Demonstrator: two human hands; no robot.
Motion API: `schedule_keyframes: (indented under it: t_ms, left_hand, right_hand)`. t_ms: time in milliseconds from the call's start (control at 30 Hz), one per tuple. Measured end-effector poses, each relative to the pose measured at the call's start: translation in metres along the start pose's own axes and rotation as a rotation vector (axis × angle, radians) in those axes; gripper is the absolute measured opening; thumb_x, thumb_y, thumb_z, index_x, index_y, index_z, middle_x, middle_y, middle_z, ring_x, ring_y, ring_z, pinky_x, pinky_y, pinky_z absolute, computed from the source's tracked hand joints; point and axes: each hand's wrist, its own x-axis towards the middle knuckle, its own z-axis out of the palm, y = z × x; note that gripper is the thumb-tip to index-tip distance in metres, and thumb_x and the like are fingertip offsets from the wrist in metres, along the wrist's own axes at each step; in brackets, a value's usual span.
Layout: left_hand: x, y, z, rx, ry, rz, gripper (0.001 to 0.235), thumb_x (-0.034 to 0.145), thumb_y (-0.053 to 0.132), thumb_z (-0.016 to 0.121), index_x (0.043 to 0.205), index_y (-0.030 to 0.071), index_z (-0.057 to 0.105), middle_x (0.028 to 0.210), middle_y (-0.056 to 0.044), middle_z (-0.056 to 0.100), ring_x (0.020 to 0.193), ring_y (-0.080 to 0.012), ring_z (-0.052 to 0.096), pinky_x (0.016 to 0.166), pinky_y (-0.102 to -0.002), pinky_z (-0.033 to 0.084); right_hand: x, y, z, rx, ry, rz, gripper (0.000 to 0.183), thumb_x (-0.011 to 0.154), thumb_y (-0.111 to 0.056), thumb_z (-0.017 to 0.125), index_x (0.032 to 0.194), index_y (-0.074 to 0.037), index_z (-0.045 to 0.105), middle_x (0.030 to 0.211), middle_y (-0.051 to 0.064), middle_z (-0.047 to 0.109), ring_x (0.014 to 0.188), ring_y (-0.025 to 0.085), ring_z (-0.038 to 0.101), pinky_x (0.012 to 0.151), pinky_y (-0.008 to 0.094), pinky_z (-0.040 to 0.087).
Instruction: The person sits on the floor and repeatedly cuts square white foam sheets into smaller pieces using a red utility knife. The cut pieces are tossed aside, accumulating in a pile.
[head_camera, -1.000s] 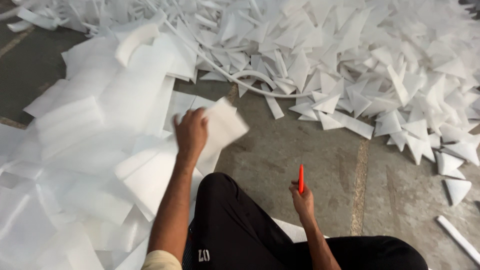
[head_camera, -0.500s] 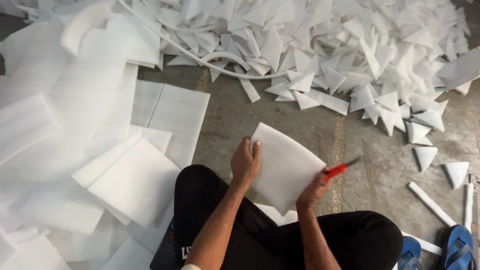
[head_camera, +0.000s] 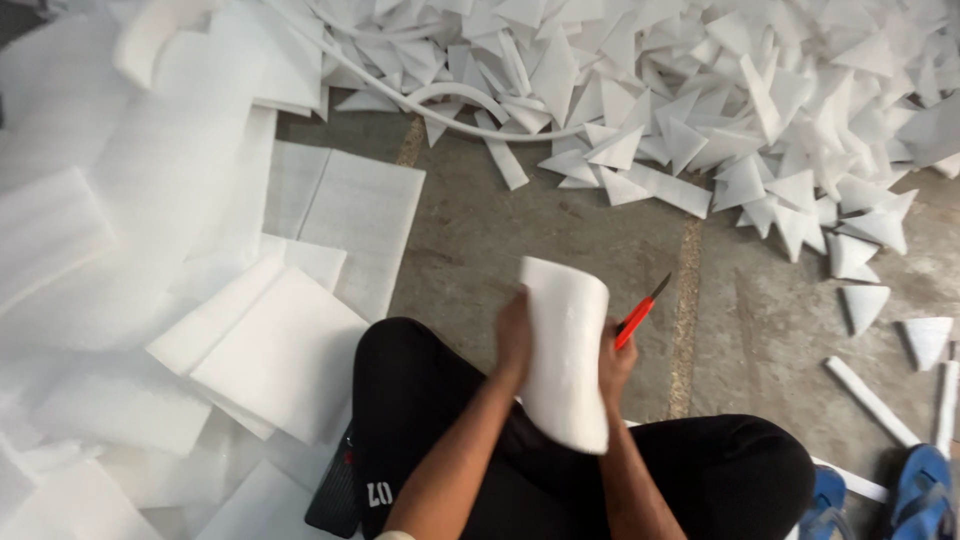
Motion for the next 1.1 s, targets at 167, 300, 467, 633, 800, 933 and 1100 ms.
schedule_keyframes:
  t_ms: [167,300,467,633,800,933,1100]
  left_hand:
    - [0.045,-0.013,-0.068,-0.012,0.215,0.076,0.045,0.103,0.04,0.055,0.114,-0.003,0.066,0.105,-0.016,0.068,0.093,-0.0241,0.062,0.082,-0.038,0.05]
    - [0.053,-0.04,-0.08,-0.122,0.379,-0.177,0.062,0.099,0.03,0.06,0.147,0.004,0.03,0.147,-0.018,0.038,0.126,-0.0306,0.05,0.098,-0.042,0.051]
    - [0.062,-0.038,-0.073,0.784,0.459,0.48,0.092,0.093,0.027,0.075,0.159,0.001,0.016,0.167,-0.022,0.016,0.154,-0.0421,0.017,0.119,-0.064,0.025]
    - [0.085,0.012,-0.09,1.454,-0.187,0.275,0.103,0.08,0.036,0.085,0.158,0.015,0.022,0.167,-0.009,0.015,0.154,-0.0391,0.011,0.114,-0.077,0.017]
    - [0.093,0.018,-0.1,1.677,-0.311,0.343,0.095,0.079,0.035,0.087,0.157,0.018,0.034,0.17,-0.006,0.02,0.152,-0.042,0.022,0.116,-0.075,0.026]
    - [0.097,0.011,-0.099,1.656,-0.356,0.267,0.097,0.078,0.029,0.086,0.158,0.015,0.034,0.171,-0.007,0.019,0.152,-0.0466,0.024,0.108,-0.069,0.042]
    - [0.101,0.007,-0.092,1.659,-0.31,0.248,0.084,0.09,0.021,0.07,0.161,0.016,0.026,0.17,-0.01,0.014,0.146,-0.0506,0.024,0.098,-0.069,0.048]
  right_hand:
    - [0.044,-0.025,-0.031,-0.06,0.19,0.242,0.015,0.1,-0.016,0.063,0.109,-0.005,0.066,0.087,0.005,0.07,0.057,0.007,0.048,0.046,0.024,0.038]
    - [0.035,-0.026,-0.019,-0.1,0.074,0.264,0.03,0.098,-0.015,0.066,0.125,-0.004,0.06,0.094,0.006,0.066,0.062,0.007,0.051,0.048,0.024,0.04]
    - [0.017,0.012,0.0,-0.475,-0.169,0.171,0.052,0.098,-0.014,0.063,0.147,-0.007,0.047,0.102,0.014,0.07,0.076,0.018,0.065,0.059,0.032,0.054]
    - [-0.015,0.022,0.026,-0.78,-0.453,0.104,0.061,0.101,-0.02,0.055,0.157,-0.014,0.033,0.084,0.024,0.072,0.066,0.037,0.07,0.057,0.054,0.056]
    - [-0.049,-0.022,0.046,-0.858,-0.589,-0.176,0.064,0.099,-0.016,0.055,0.159,-0.013,0.031,0.09,0.03,0.071,0.075,0.048,0.071,0.062,0.057,0.056]
    - [-0.035,-0.05,0.082,-0.928,-0.689,-0.147,0.068,0.097,-0.011,0.053,0.16,-0.018,0.03,0.09,0.029,0.072,0.078,0.047,0.071,0.069,0.057,0.055]
    - [0.011,-0.049,0.144,-0.915,-0.702,-0.189,0.07,0.095,-0.011,0.055,0.16,-0.019,0.03,0.096,0.03,0.072,0.085,0.048,0.07,0.073,0.059,0.054]
